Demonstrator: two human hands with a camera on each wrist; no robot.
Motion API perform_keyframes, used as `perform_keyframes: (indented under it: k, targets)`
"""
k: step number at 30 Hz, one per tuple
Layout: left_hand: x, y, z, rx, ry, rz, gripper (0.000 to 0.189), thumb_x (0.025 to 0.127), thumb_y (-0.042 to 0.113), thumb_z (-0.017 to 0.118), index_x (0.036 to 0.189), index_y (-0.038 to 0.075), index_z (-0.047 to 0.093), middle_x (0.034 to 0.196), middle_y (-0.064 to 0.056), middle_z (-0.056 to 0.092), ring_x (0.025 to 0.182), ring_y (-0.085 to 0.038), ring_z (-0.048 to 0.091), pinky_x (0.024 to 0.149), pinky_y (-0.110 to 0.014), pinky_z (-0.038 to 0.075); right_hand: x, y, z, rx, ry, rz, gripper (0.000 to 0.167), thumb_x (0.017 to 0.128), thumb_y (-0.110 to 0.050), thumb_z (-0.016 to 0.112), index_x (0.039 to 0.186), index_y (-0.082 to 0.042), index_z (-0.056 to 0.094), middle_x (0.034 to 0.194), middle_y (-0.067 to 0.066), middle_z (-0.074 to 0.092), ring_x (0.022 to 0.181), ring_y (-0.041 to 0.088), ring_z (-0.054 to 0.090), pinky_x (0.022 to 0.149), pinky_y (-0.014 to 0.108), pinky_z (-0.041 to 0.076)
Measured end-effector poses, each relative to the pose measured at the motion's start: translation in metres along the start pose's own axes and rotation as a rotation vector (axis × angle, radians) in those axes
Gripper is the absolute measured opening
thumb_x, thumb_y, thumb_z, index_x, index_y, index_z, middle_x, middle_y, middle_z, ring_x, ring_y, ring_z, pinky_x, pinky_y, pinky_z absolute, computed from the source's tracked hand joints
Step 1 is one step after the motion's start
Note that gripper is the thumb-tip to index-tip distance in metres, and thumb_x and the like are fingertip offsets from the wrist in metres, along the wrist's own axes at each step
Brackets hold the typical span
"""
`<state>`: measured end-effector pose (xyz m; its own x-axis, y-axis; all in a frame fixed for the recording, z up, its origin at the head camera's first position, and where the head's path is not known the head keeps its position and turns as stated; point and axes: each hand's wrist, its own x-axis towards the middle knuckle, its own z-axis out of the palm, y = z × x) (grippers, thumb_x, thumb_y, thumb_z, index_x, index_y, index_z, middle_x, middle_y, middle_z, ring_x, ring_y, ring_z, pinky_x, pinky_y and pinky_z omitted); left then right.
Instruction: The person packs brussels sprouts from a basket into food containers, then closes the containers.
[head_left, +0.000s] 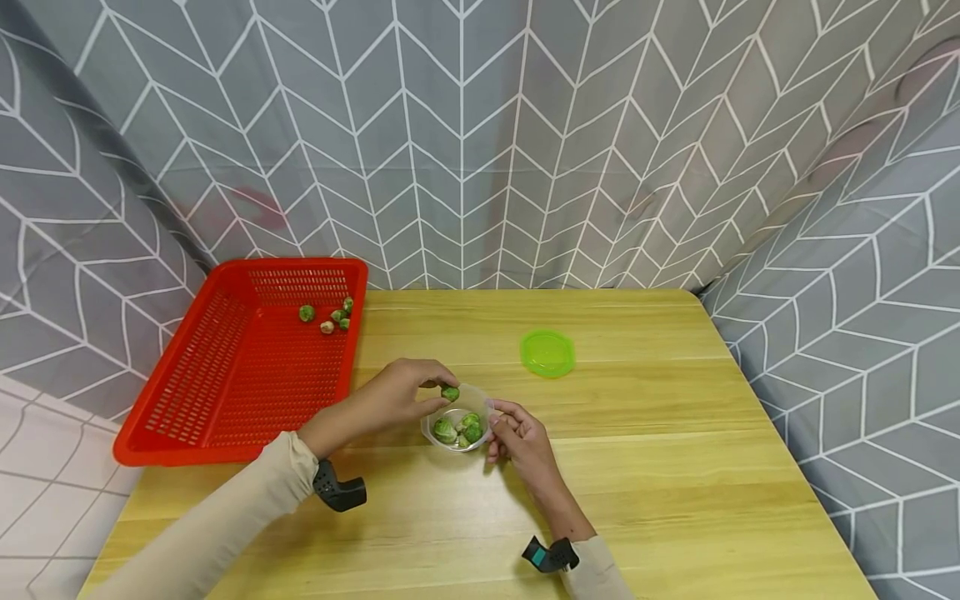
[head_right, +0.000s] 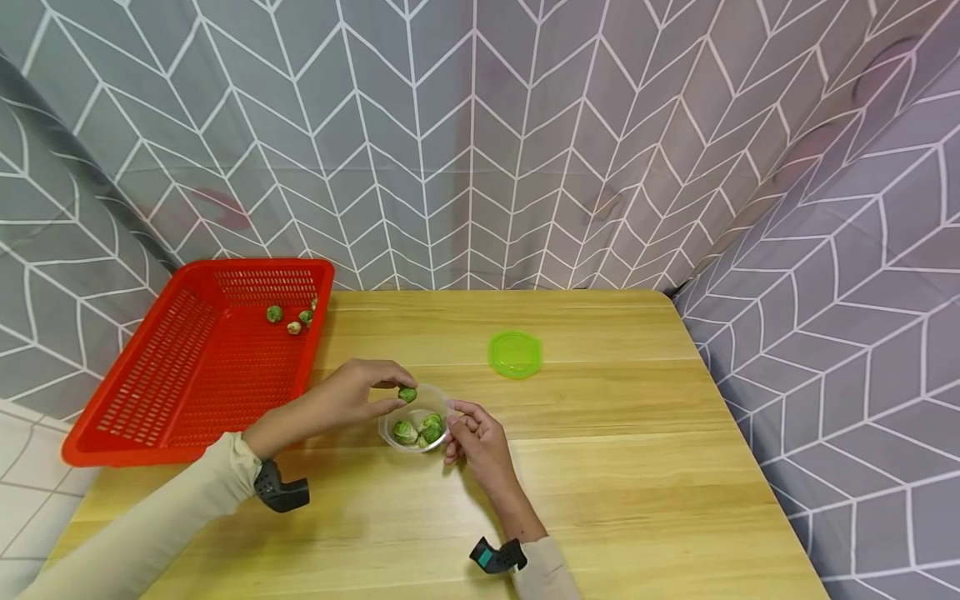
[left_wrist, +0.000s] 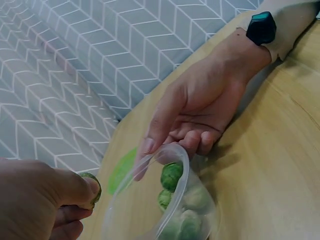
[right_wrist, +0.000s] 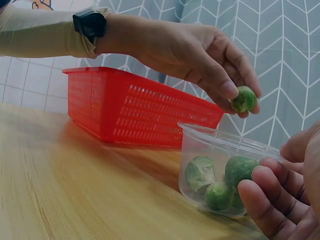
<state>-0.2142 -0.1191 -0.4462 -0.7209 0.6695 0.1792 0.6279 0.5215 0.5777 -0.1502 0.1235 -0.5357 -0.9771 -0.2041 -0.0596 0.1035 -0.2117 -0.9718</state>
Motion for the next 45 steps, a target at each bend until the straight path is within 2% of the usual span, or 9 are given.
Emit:
perform_keyframes:
  k: [8, 16, 25, 31, 35, 45]
  targets:
    - [0.010, 0.008, 0.010, 0.065, -0.085, -0.007, 0.024, 0.088, 0.014, 0.079, 0.111, 0.012, 0.074, 0.103, 0.007, 0.071, 0.097, -0.010, 0.066, 0.086, -0.031, 0.056, 0.000, 0.001, -0.002, 0.006, -0.013, 0.000, 0.040, 0.103, -0.019, 0.060, 0.139, -0.002, 0.055, 0.085, 0.011, 0.064, 0.062, 0.011, 0.063, 0.060, 0.028, 0.058]
    - [0.016, 0.006, 0.019, 0.105, -0.148, -0.002, 0.023, 0.088, 0.014, 0.079, 0.111, 0.011, 0.074, 0.108, 0.004, 0.073, 0.099, -0.011, 0.067, 0.087, -0.031, 0.056, 0.000, 0.001, -0.002, -0.001, -0.014, 0.004, 0.042, 0.103, -0.021, 0.060, 0.139, -0.002, 0.054, 0.086, 0.013, 0.064, 0.062, 0.011, 0.063, 0.060, 0.028, 0.058]
    - [0.019, 0.004, 0.027, 0.161, -0.189, 0.029, 0.020, 0.087, 0.011, 0.079, 0.107, 0.009, 0.074, 0.105, 0.000, 0.073, 0.094, -0.012, 0.066, 0.083, -0.030, 0.056, -0.001, -0.001, -0.002, -0.007, -0.019, 0.000, 0.041, 0.103, -0.020, 0.059, 0.140, -0.002, 0.054, 0.087, 0.014, 0.063, 0.063, 0.011, 0.063, 0.060, 0.028, 0.058]
    - [0.020, 0.007, 0.032, 0.213, -0.226, 0.044, 0.016, 0.088, 0.010, 0.078, 0.104, 0.010, 0.075, 0.100, 0.001, 0.072, 0.087, -0.010, 0.065, 0.078, -0.028, 0.055, -0.001, 0.000, -0.001, -0.004, -0.022, -0.014, 0.040, 0.103, -0.018, 0.060, 0.139, -0.002, 0.054, 0.088, 0.020, 0.062, 0.062, 0.012, 0.063, 0.059, 0.027, 0.058]
    - [0.020, 0.008, 0.035, 0.234, -0.235, 0.027, 0.015, 0.088, 0.011, 0.078, 0.103, 0.011, 0.075, 0.098, 0.003, 0.072, 0.086, -0.008, 0.064, 0.077, -0.027, 0.055, 0.000, 0.001, -0.002, -0.009, -0.028, -0.018, 0.040, 0.103, -0.017, 0.059, 0.139, -0.001, 0.054, 0.089, 0.022, 0.062, 0.063, 0.011, 0.063, 0.060, 0.028, 0.058]
    - [0.020, 0.010, 0.036, 0.257, -0.240, 0.008, 0.015, 0.088, 0.008, 0.077, 0.102, 0.011, 0.075, 0.097, 0.004, 0.071, 0.085, -0.007, 0.062, 0.076, -0.026, 0.054, -0.001, 0.000, -0.001, -0.006, -0.027, -0.014, 0.041, 0.103, -0.019, 0.060, 0.139, 0.000, 0.054, 0.087, 0.017, 0.063, 0.063, 0.011, 0.062, 0.060, 0.028, 0.058]
